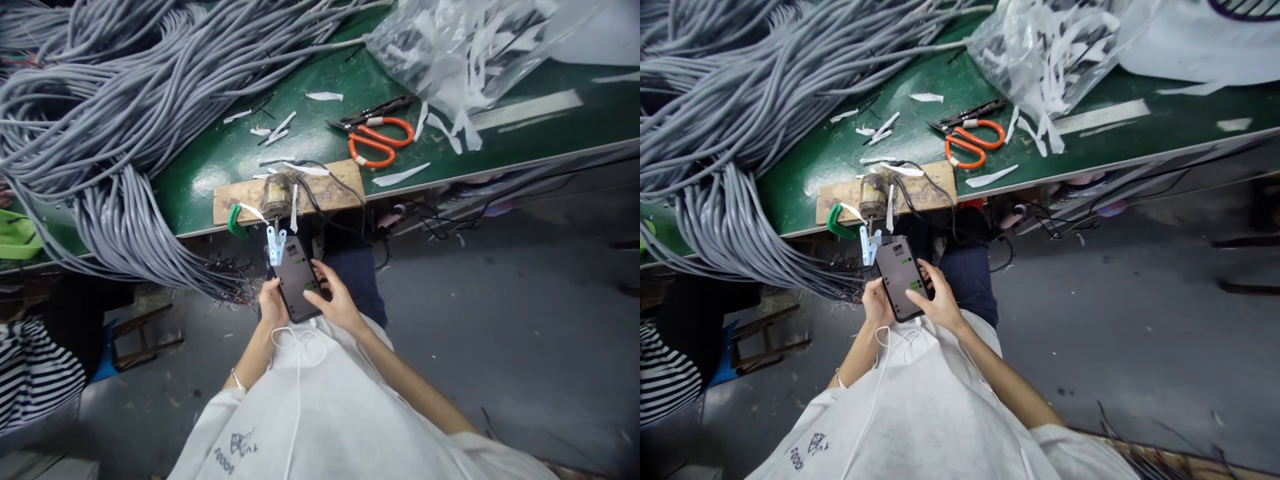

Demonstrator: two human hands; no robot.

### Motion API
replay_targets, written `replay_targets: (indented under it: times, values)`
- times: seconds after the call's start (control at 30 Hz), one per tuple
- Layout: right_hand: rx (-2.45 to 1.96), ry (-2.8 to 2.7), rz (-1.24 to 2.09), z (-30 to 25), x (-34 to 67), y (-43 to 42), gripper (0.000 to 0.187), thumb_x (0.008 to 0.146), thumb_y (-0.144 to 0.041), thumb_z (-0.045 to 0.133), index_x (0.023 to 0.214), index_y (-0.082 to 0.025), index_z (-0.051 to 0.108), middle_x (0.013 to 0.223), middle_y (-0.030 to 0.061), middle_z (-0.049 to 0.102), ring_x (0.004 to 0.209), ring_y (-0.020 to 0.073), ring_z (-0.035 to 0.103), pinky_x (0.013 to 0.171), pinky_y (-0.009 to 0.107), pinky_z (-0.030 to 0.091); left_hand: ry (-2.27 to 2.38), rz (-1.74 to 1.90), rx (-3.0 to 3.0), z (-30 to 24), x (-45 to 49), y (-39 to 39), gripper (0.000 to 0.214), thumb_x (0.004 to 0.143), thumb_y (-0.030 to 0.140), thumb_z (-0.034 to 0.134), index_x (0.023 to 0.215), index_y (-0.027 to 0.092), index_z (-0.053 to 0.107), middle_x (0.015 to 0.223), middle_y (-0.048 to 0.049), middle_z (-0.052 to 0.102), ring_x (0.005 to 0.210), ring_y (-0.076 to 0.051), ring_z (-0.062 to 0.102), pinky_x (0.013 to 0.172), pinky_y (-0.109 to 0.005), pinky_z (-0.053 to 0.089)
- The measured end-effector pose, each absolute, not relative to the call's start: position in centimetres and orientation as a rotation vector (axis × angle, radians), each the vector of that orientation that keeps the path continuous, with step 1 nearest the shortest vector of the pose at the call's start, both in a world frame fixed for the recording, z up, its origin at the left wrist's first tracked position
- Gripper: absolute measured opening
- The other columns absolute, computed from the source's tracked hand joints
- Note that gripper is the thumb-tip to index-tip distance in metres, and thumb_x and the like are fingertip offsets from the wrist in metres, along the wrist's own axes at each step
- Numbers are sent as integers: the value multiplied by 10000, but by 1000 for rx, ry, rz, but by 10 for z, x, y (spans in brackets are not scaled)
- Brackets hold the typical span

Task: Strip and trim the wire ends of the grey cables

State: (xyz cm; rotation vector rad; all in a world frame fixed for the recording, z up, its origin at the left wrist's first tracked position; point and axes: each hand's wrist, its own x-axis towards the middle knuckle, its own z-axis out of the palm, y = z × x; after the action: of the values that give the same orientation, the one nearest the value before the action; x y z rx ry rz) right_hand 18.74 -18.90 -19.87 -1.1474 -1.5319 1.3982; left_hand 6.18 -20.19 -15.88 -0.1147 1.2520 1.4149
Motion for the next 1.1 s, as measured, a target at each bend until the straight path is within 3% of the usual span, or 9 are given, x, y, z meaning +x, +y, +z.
replay_targets:
  times: [0.13, 0.3, 0.43, 0.6, 0.73, 0.87, 0.97, 1.1]
  values:
    - [-1148, -1405, 1465, -210, 189, -184, 439, 839, -411, 472, 1221, -195, 455, 998, 85, 606, 835, 173, 592, 681, 300, 515, 1239, 1366, -133, -159, 56, -203, 270, 571, 267, 478, 750, 150, 643, 693, -59, 687, 966, -295, 618, 843, -401, 473]
    - [-1305, -1474, 1515, -228, 193, -180, 424, 879, -417, 341, 1185, -149, 459, 853, 81, 656, 742, 170, 623, 677, 305, 515, 1129, 1284, -69, -157, 46, -204, 371, 579, 340, 482, 831, 131, 657, 902, -108, 699, 1030, -326, 587, 874, -439, 456]
    - [-1328, -1623, 1571, -234, 191, -182, 311, 864, -305, 404, 1096, -157, 550, 799, 58, 668, 733, 157, 631, 669, 265, 504, 1099, 1238, -50, -154, 38, -200, 461, 595, 373, 487, 930, 99, 645, 998, -140, 679, 1069, -343, 562, 905, -465, 436]
    - [-1330, -1932, 1629, -232, 178, -177, 184, 785, -174, 540, 915, -152, 668, 761, 44, 678, 662, 146, 623, 632, 231, 472, 1257, 1120, -31, -147, 19, -198, 423, 698, 356, 467, 979, 89, 634, 942, -131, 696, 978, -297, 621, 864, -431, 477]
    - [-1235, -2182, 1664, -220, 167, -160, 115, 764, -229, 622, 826, -191, 711, 800, 29, 695, 769, 163, 638, 668, 213, 449, 1537, 858, 121, -142, -3, -197, 317, 739, 315, 549, 925, 76, 644, 734, -119, 700, 792, -260, 672, 728, -357, 534]
    - [-1116, -2386, 1714, -207, 155, -149, 106, 707, -298, 701, 752, -205, 721, 763, 20, 693, 800, 183, 640, 661, 210, 447, 1879, 666, 345, -146, -18, -195, 217, 690, 259, 667, 848, 113, 637, 610, -59, 670, 644, -223, 667, 595, -284, 525]
    - [-1032, -2481, 1735, -201, 148, -149, 105, 692, -304, 712, 743, -212, 716, 787, 15, 691, 844, 193, 636, 701, 229, 456, 2005, 523, 423, -154, -23, -196, 241, 662, 290, 697, 816, 122, 620, 596, -45, 660, 583, -219, 654, 525, -269, 500]
    - [-970, -2523, 1781, -201, 146, -147, 118, 699, -319, 704, 734, -207, 709, 767, 15, 686, 816, 202, 641, 667, 245, 469, 1993, 512, 512, -168, -22, -198, 394, 589, 343, 744, 893, 135, 604, 684, -50, 685, 657, -239, 667, 566, -282, 511]
